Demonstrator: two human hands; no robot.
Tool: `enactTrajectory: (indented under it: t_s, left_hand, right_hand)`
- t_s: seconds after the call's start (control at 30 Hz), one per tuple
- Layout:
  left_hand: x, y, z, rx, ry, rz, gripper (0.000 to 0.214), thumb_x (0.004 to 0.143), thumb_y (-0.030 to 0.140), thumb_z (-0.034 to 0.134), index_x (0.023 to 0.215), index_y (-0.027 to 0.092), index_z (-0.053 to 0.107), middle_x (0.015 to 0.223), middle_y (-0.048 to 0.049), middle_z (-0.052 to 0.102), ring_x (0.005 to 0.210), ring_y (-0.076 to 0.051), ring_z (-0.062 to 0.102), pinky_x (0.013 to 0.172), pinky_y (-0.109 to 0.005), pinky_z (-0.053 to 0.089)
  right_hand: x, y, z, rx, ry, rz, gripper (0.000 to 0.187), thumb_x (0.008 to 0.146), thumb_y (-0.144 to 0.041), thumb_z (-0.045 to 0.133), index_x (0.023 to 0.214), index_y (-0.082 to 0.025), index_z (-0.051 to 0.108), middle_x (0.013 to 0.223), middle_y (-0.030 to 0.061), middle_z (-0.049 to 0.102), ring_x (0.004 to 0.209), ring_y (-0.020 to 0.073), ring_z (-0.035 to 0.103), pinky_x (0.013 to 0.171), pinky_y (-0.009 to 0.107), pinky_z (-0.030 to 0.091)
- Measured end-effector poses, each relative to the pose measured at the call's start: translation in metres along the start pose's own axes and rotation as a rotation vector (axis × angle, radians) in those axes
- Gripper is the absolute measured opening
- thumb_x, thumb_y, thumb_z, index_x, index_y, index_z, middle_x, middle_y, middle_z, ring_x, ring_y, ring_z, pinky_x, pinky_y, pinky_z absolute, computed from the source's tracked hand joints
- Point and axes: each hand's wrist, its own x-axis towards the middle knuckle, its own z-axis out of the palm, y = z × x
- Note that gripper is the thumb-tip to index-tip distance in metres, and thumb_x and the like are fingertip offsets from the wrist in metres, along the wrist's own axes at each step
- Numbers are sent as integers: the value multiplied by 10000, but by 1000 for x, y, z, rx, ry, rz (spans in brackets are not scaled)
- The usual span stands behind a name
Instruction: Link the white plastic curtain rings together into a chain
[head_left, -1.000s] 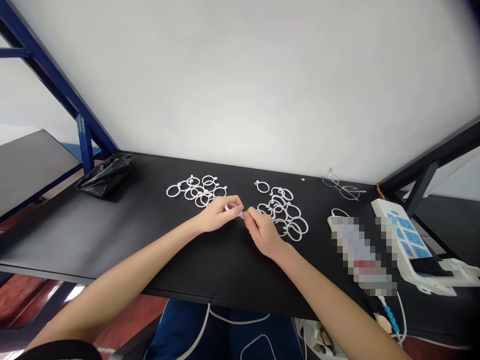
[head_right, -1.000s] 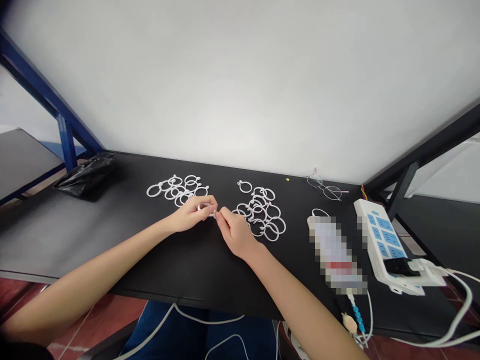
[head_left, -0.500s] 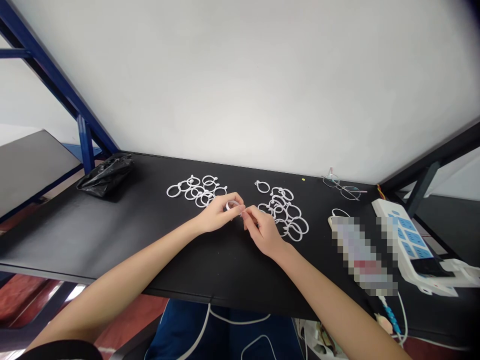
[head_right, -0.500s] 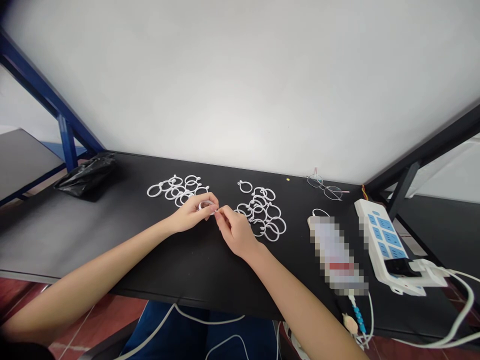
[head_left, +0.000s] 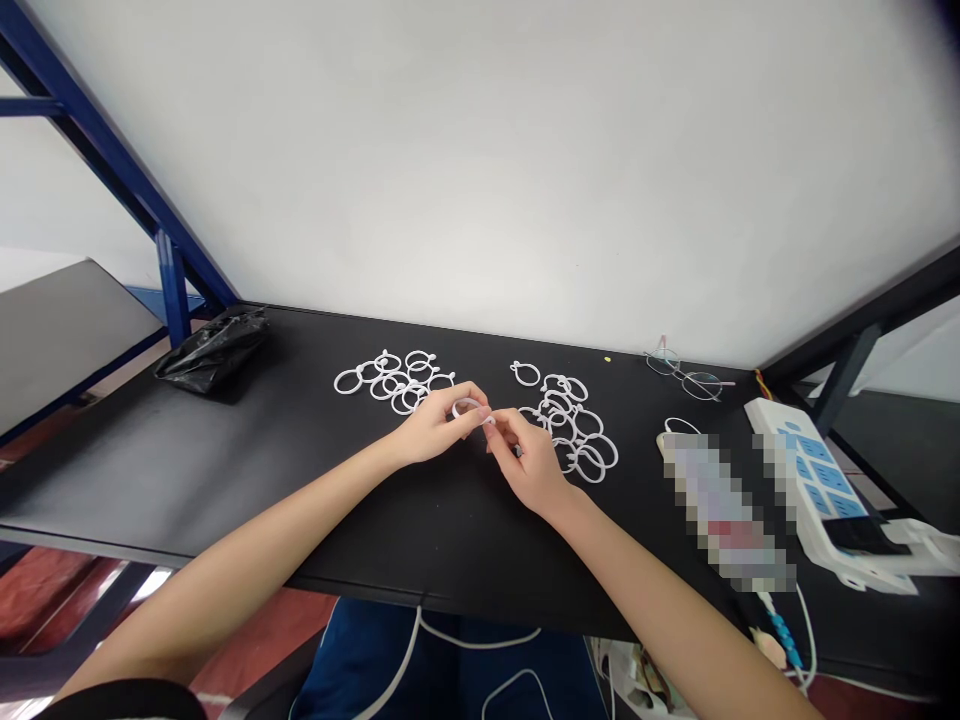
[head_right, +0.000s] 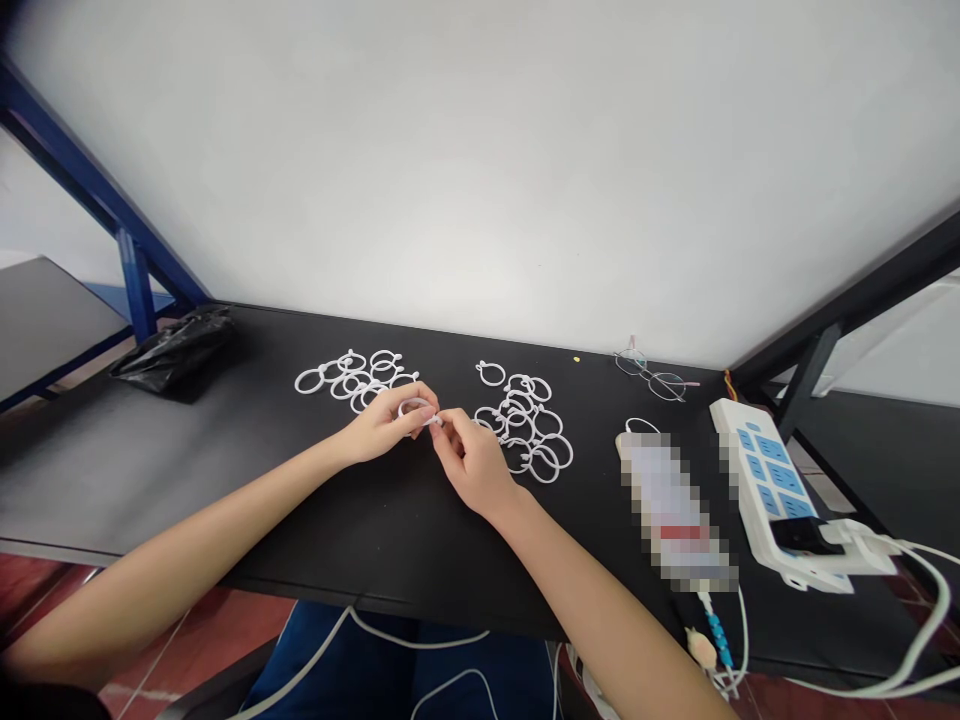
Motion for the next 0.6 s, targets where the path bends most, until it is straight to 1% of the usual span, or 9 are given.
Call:
enactTrajectory:
  t_s: [0.23, 0.4, 0.6]
  left_hand:
    - [0, 1, 0, 11, -22, -14, 278, 916, 442, 524, 888, 167, 547, 714, 10, 575, 632, -112, 529, 629, -238, 437]
    - [0, 4, 0, 19, -52, -12, 286, 902, 450, 540, 908, 163, 545, 770, -4, 589, 679, -120, 540, 652, -247, 439]
    - [-1, 3, 0, 56, -56, -9, 289, 904, 450, 547, 914, 161, 554, 736, 4, 590, 673, -115, 516, 629, -241, 409]
  right_hand:
    - [-2, 2, 0, 28, 26, -2, 139, 984, -323, 443, 958, -211, 521, 691, -3, 605, 558, 126, 585, 549, 249, 455]
    - [-2, 2, 0, 37, 32, 3, 137, 987, -324, 429, 938, -213, 493, 665, -18, 580, 494, 108, 539, 505, 240, 429]
    - [-2, 1, 0, 41, 37, 2, 114, 981, -307, 435, 932, -214, 481, 662, -20, 575, 490, 107, 533, 492, 237, 419]
